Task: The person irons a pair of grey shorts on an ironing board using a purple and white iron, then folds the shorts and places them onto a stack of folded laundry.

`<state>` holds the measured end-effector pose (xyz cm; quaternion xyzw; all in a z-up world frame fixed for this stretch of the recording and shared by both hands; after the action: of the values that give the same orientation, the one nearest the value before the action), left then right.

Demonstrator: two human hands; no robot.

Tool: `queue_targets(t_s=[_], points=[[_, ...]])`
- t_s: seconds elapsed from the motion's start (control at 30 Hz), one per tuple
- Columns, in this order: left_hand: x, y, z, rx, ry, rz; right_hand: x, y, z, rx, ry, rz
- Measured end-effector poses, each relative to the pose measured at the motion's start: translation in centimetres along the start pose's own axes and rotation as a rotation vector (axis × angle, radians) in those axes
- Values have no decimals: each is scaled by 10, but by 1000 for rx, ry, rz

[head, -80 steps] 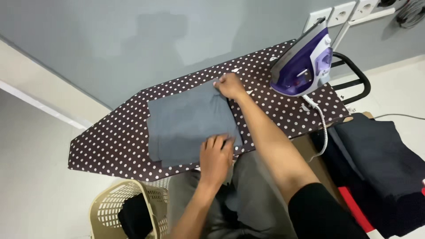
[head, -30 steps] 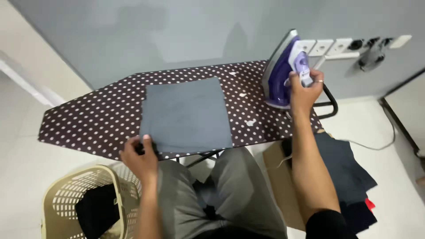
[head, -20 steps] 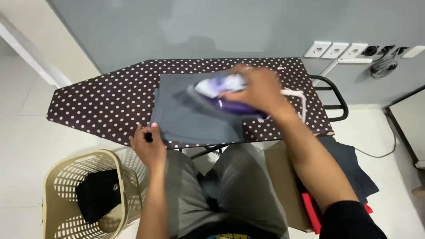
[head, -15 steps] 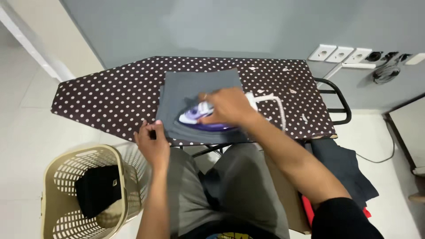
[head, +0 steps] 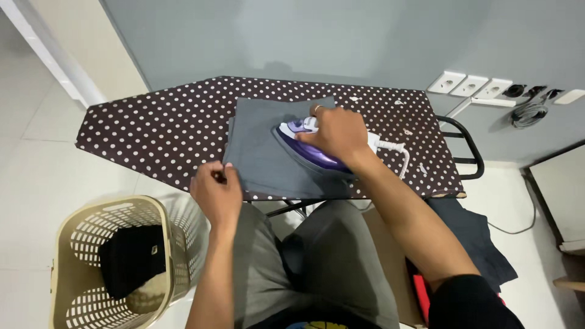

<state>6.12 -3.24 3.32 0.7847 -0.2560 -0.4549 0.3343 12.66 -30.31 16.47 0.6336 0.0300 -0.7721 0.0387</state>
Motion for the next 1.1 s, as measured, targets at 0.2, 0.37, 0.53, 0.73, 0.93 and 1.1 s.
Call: queue_targets(t_s=[0.2,0.37,0.53,0.73,0.93,1.1], points=[[24,82,-56,242,-213,-198,-24,-28,-16,-72,26,33],[77,60,-52,333,-291,-440,2,-32,-64,-126,1,61],[74,57,-51,273,-334,-448,2,-20,-88,-55,42,27],[80,48,-52,316,-246,-468,1,-44,-112,-112,51,56],[87,38,-51,350,-142,-495,0,-14,-118,-65,48,73],[76,41,-56,232,-409,-335,-10,40,-102,-5,-9,92]])
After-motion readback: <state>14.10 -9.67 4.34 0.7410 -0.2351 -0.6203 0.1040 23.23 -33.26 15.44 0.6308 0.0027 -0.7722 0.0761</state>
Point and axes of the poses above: each hand's wrist, its own z-axis away from the middle knuckle, its own x-axis out of the palm, y = z × x, the point moved 8 cm from there along -z, towards the middle knuckle, and after that the axes turned 14 degrees about -y, right-handed, at the moved point
